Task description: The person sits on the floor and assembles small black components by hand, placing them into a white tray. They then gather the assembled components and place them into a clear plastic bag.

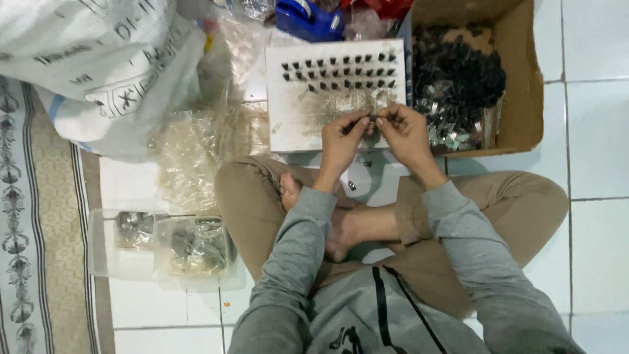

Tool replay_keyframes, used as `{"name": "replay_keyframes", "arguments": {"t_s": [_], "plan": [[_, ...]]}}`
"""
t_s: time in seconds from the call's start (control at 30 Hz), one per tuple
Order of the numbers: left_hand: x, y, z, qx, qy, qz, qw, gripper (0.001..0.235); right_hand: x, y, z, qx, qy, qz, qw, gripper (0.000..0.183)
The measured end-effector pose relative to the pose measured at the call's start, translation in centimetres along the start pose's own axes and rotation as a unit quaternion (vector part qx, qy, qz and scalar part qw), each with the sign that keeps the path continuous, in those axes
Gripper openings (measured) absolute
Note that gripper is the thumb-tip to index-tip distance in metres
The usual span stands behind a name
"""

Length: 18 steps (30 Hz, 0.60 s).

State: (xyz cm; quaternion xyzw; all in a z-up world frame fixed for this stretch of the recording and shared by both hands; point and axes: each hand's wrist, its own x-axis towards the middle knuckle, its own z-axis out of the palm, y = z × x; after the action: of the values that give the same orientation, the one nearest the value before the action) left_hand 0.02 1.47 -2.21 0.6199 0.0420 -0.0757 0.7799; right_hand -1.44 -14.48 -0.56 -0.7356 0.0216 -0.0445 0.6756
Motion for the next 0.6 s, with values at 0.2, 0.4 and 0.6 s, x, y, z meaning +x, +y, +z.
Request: {"name": "replay_keyframes", "arguments": {"t_s": [0.2,0.4,0.6], "plan": [[-0.6,-0.3,0.8,0.034,-0.014,0.001,0.999,0.016,0.2,0.3,-1.3,-0.026,-0.033,0.013,0.999,0.012],[-0.9,0.7,0.9,0.042,-0.027,0.005,0.999,0.016,0.4,0.0,-1.5,-0.019,-0.047,0.040,0.998,0.014],[-0.6,0.5,1.6,-0.014,0.031,0.012,0.999,0.016,0.2,-1.0,-0.5,0.003,-0.025,0.031,0.999,0.021]]}}
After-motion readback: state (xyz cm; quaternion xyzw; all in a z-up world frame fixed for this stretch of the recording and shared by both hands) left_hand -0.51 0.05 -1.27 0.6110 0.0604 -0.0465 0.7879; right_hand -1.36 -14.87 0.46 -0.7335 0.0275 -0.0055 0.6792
